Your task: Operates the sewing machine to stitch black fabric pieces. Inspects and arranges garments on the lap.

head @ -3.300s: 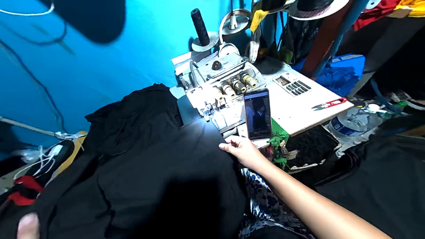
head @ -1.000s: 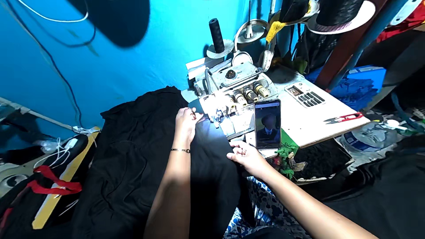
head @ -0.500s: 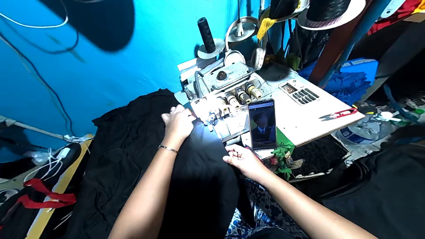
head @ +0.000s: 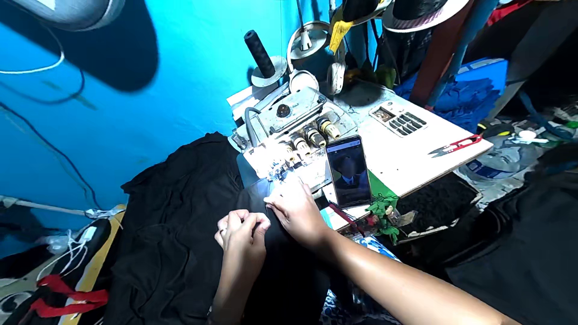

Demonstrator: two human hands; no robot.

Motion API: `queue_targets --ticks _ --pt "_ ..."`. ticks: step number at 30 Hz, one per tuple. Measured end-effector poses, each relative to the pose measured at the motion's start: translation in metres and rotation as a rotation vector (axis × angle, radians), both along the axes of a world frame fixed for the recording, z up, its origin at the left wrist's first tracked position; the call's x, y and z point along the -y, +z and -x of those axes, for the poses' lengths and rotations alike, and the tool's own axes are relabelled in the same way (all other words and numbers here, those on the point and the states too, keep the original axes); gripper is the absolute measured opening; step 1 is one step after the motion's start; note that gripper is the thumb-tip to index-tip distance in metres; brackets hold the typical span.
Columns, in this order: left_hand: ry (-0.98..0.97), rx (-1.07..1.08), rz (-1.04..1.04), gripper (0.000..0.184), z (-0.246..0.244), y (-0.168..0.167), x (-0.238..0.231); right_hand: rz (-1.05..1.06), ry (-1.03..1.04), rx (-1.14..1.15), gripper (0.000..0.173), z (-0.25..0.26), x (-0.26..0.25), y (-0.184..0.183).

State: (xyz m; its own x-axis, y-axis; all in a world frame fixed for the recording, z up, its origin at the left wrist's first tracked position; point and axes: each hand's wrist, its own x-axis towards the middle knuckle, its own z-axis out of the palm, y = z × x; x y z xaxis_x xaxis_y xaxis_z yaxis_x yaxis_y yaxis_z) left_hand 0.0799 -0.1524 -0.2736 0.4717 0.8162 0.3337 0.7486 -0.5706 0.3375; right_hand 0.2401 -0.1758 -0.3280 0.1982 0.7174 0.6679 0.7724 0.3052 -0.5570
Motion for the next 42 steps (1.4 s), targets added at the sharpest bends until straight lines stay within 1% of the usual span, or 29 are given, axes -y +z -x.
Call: queue_targets --ticks 3,5,7,10,13,14,15,17,18,20,23,25,27,28,30,32,35,39,41,42 --pt "-0.033 0.032 0.206 0.019 -0.001 0.020 -0.016 -0.032 0.017 -0.007 0.017 0.002 -0.006 -0.006" --pt "-0.025 0.074 0.298 0.014 -0.011 0.030 -0.029 -0.028 0.008 0.001 0.018 0.003 -0.005 -0.008" --pt "-0.006 0.071 0.363 0.013 -0.022 0.038 -0.037 -0.020 -0.013 -0.024 0.019 0.005 -0.004 -0.009" --pt "0.060 0.029 0.338 0.022 -0.031 0.045 -0.037 0.035 -0.001 -0.098 0.019 0.001 -0.002 -0.002" --pt "0.097 -0.037 0.297 0.034 -0.031 0.029 -0.031 0.067 0.007 -0.147 0.022 -0.001 0.000 -0.004" --pt "0.110 -0.056 0.273 0.036 -0.032 0.023 -0.029 0.072 0.011 -0.156 0.022 -0.001 0.001 -0.005" --pt "0.126 -0.073 0.245 0.031 -0.032 0.020 -0.027 0.073 0.011 -0.161 0.023 -0.001 0.002 -0.006" --pt "0.150 -0.093 0.197 0.014 -0.031 0.019 -0.026 0.064 -0.012 -0.145 0.023 -0.001 0.004 -0.006" --pt "0.158 -0.103 0.210 0.011 -0.029 0.019 -0.026 0.060 -0.027 -0.122 0.023 0.000 0.005 -0.005" --pt "0.164 -0.104 0.289 0.010 -0.021 0.022 -0.025 0.069 -0.027 -0.074 0.025 0.001 0.007 -0.001" --pt "0.054 -0.042 0.350 0.011 -0.008 0.033 -0.019 0.055 -0.013 0.000 0.027 0.004 0.004 0.004" --pt "-0.040 -0.045 0.350 0.012 -0.004 0.040 -0.014 0.011 0.002 -0.017 0.021 0.005 -0.001 0.000" --pt "-0.092 -0.029 0.379 0.011 -0.005 0.044 -0.017 -0.046 0.013 -0.049 0.017 0.003 -0.005 -0.005" --pt "-0.092 0.002 0.395 0.012 -0.008 0.044 -0.022 -0.069 0.025 -0.078 0.015 0.001 -0.006 -0.006" --pt "-0.028 0.041 0.431 0.018 -0.021 0.044 -0.034 -0.075 0.032 -0.103 0.015 0.002 -0.006 -0.009" --pt "-0.002 0.031 0.395 0.024 -0.039 0.039 -0.044 -0.074 0.014 -0.092 0.015 0.005 -0.007 -0.011" --pt "-0.024 0.028 0.322 0.015 -0.057 0.026 -0.060 -0.083 -0.016 -0.080 0.014 0.007 -0.008 -0.010" --pt "-0.048 -0.017 0.342 0.014 -0.057 0.028 -0.062 -0.049 -0.010 -0.068 0.018 0.005 -0.006 -0.009" --pt "0.014 -0.004 0.351 0.014 -0.058 0.026 -0.063 -0.040 0.005 -0.059 0.019 0.005 -0.006 -0.009" --pt "0.084 0.006 0.371 0.015 -0.062 0.025 -0.065 -0.043 0.013 -0.058 0.019 0.005 -0.006 -0.009"
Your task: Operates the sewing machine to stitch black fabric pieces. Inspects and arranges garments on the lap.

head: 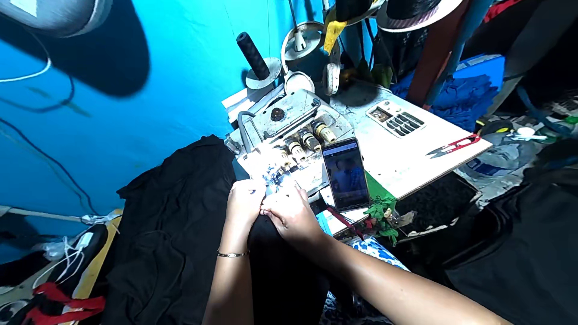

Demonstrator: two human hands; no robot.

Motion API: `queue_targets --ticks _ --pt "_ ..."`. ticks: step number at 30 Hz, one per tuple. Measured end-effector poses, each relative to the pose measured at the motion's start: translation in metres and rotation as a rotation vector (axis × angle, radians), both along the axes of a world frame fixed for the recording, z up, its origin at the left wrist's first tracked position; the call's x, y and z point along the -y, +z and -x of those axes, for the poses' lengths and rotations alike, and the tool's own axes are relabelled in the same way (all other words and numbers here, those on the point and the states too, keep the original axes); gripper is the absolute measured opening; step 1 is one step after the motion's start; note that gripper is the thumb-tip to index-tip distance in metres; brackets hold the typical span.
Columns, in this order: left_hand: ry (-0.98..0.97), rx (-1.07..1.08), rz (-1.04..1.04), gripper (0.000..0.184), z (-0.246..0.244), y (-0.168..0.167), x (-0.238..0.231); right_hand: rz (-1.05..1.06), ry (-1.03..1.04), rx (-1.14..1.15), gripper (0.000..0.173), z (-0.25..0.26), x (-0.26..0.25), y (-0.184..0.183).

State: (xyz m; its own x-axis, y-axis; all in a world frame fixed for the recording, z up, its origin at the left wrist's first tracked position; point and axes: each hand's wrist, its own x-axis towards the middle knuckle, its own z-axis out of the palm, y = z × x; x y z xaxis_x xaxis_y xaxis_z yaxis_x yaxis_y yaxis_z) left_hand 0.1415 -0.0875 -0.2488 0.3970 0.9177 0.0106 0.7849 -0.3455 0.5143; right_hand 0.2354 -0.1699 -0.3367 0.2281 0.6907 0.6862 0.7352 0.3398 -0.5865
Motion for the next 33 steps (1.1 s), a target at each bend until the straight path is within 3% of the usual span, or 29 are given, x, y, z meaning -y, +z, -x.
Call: queue_targets --ticks 14,33 --pt "0.236 0.059 -0.126 0.017 -0.019 -0.017 0.008 0.035 0.079 -0.013 0.015 -0.006 0.011 -0.004" --pt "0.236 0.078 -0.228 0.021 -0.020 -0.026 0.012 -0.023 0.137 -0.199 0.014 -0.006 0.011 -0.009"
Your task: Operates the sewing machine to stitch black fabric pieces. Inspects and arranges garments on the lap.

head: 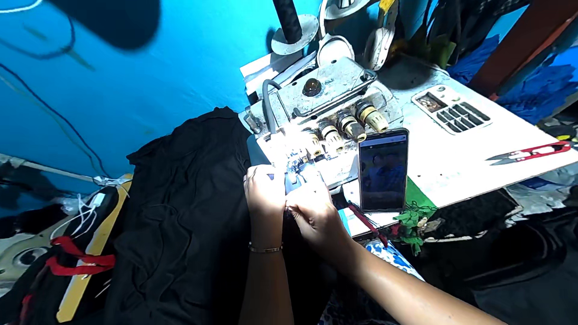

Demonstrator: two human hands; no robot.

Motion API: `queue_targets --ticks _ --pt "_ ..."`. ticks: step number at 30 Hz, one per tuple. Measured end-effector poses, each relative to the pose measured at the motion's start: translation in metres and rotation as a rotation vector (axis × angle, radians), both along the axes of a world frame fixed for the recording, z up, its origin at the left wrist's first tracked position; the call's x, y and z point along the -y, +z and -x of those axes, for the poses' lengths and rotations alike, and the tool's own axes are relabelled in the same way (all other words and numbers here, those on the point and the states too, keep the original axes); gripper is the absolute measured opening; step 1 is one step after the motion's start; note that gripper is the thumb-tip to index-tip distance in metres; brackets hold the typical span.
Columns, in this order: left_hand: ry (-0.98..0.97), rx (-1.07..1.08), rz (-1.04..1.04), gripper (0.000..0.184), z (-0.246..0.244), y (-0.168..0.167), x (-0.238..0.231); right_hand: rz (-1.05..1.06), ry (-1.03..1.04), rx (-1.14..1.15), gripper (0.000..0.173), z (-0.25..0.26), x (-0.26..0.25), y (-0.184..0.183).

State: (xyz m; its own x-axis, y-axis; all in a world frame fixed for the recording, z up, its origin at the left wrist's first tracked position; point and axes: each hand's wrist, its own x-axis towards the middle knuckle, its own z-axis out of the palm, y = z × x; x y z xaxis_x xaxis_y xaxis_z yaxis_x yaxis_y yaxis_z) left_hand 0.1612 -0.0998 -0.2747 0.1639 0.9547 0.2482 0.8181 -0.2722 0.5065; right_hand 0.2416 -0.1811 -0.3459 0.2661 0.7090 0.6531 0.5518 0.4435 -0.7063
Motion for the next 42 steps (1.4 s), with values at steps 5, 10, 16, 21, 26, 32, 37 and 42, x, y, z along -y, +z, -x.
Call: queue_targets --ticks 5,10,16,21,26,32,37,42 --pt "-0.045 0.016 -0.105 0.022 0.005 -0.005 0.014 -0.002 0.005 -0.028 0.013 -0.004 0.005 -0.001" --pt "-0.017 0.014 -0.114 0.019 0.002 -0.007 0.005 0.057 -0.051 0.012 0.014 -0.030 0.021 0.002" --pt "0.052 -0.018 -0.034 0.020 -0.005 0.001 -0.005 0.149 -0.156 0.134 0.020 -0.056 0.026 0.005" --pt "0.062 -0.066 0.039 0.020 -0.007 0.011 -0.005 0.153 -0.088 0.297 0.019 -0.061 0.022 -0.001" --pt "0.016 -0.140 0.118 0.025 -0.008 0.018 -0.006 0.192 -0.046 0.439 0.014 -0.062 0.022 -0.005" --pt "-0.018 0.170 0.038 0.042 0.115 0.019 0.043 0.468 -0.085 0.382 0.019 -0.050 0.075 0.013" --pt "0.725 0.067 0.052 0.085 0.238 -0.018 0.068 0.556 0.062 -0.192 0.041 -0.030 0.067 0.002" --pt "0.576 -0.109 0.165 0.047 0.281 -0.038 0.083 0.788 0.365 -0.558 0.027 -0.043 0.048 0.004"
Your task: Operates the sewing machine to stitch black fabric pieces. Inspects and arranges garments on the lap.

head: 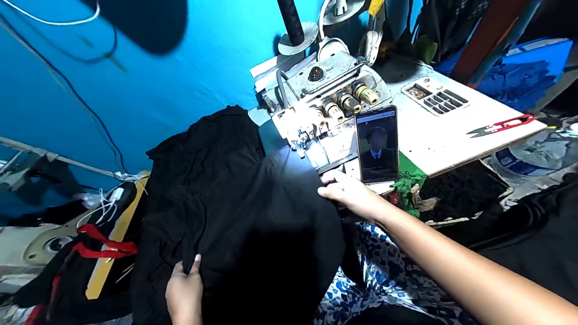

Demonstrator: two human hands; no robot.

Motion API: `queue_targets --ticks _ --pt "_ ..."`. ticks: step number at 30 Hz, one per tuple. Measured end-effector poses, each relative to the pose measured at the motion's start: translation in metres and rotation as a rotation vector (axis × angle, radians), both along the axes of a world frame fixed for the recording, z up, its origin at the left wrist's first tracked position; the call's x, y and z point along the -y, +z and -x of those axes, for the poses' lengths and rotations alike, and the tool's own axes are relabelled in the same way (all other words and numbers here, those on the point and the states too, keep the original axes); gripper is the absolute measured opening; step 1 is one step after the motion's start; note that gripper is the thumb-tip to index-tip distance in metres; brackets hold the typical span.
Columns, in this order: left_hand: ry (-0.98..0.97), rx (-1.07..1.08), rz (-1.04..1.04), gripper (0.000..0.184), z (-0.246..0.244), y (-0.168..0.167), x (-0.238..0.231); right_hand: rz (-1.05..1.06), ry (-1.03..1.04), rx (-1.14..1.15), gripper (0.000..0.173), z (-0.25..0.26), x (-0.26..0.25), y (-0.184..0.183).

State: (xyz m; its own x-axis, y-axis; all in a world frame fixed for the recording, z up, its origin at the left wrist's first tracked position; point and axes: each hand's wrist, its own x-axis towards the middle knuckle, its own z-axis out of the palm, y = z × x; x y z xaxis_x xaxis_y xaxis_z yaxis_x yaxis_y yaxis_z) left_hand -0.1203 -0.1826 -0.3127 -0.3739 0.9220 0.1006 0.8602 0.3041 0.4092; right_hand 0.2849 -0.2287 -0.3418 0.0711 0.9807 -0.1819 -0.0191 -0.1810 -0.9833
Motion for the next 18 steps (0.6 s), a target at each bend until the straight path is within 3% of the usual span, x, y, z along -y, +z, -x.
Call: queue_targets --ticks 3,9,15,18 --pt "-0.075 0.065 -0.118 0.050 0.011 0.011 0.012 -0.042 0.063 -0.110 0.004 -0.001 0.020 -0.011" --pt "-0.093 0.076 -0.290 0.050 0.011 0.029 0.011 0.002 -0.055 -0.129 0.008 0.007 0.034 -0.014" --pt "-0.165 0.038 -0.252 0.049 0.018 0.034 -0.013 -0.076 -0.137 0.219 0.011 0.004 0.016 0.002" --pt "-0.185 -0.023 -0.097 0.052 0.019 0.030 -0.015 -0.192 -0.298 0.588 0.019 0.017 0.017 0.002"
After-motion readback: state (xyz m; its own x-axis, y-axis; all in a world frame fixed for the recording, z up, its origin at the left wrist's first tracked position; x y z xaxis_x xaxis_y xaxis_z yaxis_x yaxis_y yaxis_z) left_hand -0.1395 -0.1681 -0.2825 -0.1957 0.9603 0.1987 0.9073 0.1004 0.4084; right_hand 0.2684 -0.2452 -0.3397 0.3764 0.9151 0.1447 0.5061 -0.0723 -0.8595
